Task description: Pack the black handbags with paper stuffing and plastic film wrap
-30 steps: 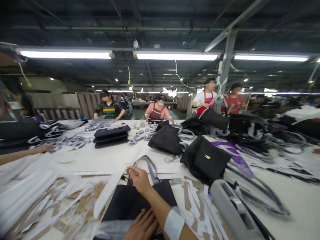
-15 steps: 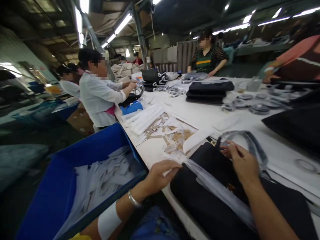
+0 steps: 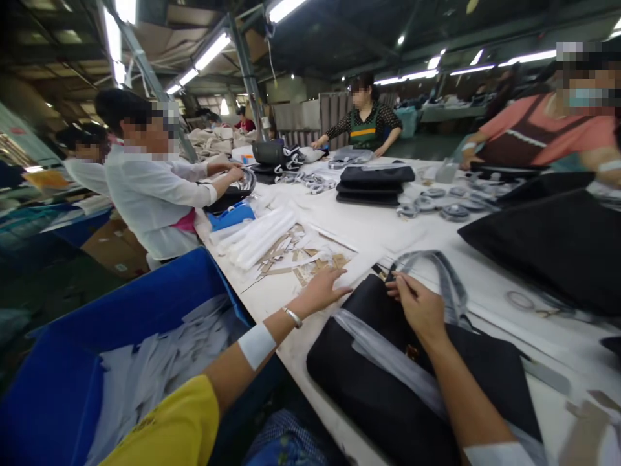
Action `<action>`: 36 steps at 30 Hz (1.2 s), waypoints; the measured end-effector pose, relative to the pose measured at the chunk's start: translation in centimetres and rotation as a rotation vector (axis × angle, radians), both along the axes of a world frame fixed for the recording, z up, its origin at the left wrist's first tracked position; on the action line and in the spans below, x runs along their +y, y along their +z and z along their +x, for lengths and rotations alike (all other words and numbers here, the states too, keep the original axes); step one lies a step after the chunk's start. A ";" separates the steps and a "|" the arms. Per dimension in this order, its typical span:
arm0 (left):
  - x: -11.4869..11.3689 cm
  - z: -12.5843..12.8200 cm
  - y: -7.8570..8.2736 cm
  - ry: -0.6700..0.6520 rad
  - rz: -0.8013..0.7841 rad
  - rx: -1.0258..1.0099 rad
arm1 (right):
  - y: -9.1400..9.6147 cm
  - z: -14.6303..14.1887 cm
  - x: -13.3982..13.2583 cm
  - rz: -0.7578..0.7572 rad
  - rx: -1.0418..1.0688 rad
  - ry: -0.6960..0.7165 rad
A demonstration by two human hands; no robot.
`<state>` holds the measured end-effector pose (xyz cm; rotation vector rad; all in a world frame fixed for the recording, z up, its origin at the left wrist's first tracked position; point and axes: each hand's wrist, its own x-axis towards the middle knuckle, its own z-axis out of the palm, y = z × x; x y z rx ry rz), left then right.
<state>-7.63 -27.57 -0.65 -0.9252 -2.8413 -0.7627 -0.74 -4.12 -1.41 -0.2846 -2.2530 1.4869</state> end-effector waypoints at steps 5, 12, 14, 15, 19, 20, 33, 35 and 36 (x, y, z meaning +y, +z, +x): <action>3.3 -2.5 -0.2 -0.064 -0.283 0.000 | -0.6 -0.1 0.0 0.446 0.127 0.108; 3.7 -2.6 0.1 -0.106 -0.389 -0.034 | -2.0 -1.1 -1.0 0.675 0.050 0.334; 3.9 -2.7 0.3 -0.093 -0.366 -0.059 | -1.6 -1.0 -1.0 0.646 0.073 0.314; 3.9 -2.9 0.6 -0.082 -0.345 -0.075 | -1.3 -0.9 -1.0 0.619 0.097 0.290; 3.3 -4.4 2.4 0.012 -0.186 -0.115 | 0.1 -0.3 -1.0 0.496 0.197 0.099; 3.0 -4.7 3.0 0.042 -0.126 -0.121 | 0.4 -0.2 -1.1 0.481 0.216 0.048; 2.5 1.9 1.5 -0.109 0.233 -0.495 | 1.6 1.2 -1.6 0.514 0.392 -0.097; 1.7 1.5 2.0 -0.174 0.159 -0.530 | 1.6 1.3 -1.5 0.516 0.379 -0.089; 1.4 1.0 2.4 -0.218 0.116 -0.541 | 1.6 1.3 -1.5 0.516 0.369 -0.084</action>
